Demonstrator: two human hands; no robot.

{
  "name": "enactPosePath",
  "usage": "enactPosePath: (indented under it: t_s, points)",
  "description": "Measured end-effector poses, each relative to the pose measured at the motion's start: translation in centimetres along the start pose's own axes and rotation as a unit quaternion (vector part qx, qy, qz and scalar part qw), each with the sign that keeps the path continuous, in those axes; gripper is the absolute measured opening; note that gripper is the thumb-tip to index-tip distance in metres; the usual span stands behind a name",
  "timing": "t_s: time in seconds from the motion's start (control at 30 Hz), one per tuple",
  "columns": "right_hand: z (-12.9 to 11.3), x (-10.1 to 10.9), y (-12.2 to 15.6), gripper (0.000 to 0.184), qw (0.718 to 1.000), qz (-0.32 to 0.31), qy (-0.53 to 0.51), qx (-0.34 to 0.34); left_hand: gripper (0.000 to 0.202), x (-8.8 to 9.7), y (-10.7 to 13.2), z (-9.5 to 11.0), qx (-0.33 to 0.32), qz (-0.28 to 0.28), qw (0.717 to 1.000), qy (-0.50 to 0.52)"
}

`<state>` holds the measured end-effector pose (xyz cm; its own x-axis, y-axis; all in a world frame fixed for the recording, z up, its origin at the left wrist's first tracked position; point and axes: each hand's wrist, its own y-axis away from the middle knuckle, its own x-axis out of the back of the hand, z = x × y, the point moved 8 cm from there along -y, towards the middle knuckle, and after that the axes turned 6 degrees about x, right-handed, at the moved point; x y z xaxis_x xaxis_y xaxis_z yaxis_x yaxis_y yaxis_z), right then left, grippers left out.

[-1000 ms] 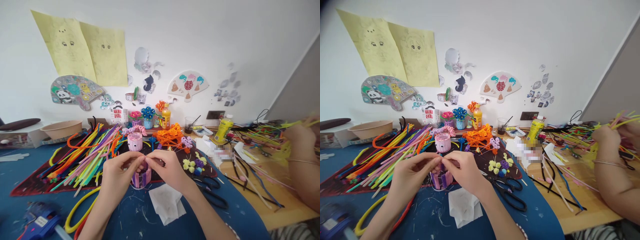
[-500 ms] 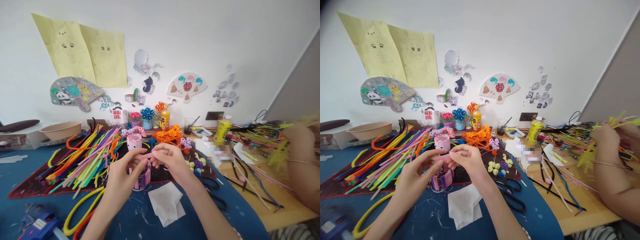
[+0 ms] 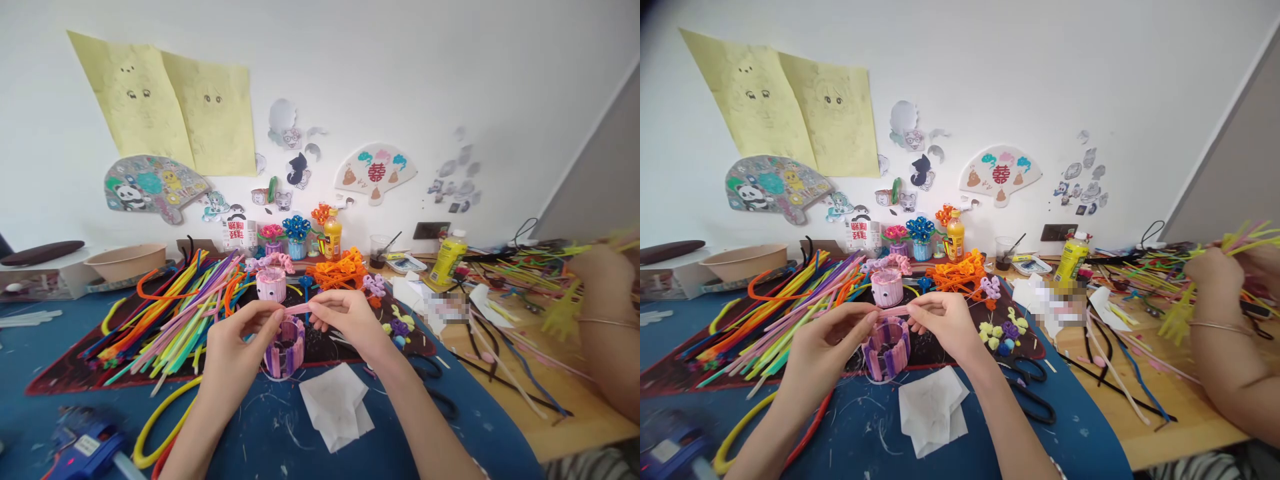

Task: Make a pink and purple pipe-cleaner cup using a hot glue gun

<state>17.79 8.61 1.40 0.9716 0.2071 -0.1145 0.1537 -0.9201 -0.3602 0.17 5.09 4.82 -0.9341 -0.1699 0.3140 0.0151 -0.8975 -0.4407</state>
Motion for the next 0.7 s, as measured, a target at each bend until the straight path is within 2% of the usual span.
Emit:
enactPosePath:
  t_s: [0.17,0.37,0.7]
  points:
    - [-0.4,-0.4,0.0,0.029,0.999,-0.040,0.020,0.008,0.023,-0.3,-0.4,0.2,-0.007,-0.044,0.997,-0.068]
    - [-1.2,-1.2,0.3,0.021,0.992,-0.092,0.073,0.051,0.030,-0.4,-0.8,0.2,0.010,-0.079,0.993,-0.084]
    - [-1.9,-1.1,0.5,0.014,0.988,-0.074,0.109,0.083,0.033,-0.4,-0.8,-1.2,0.059,-0.069,0.993,-0.071]
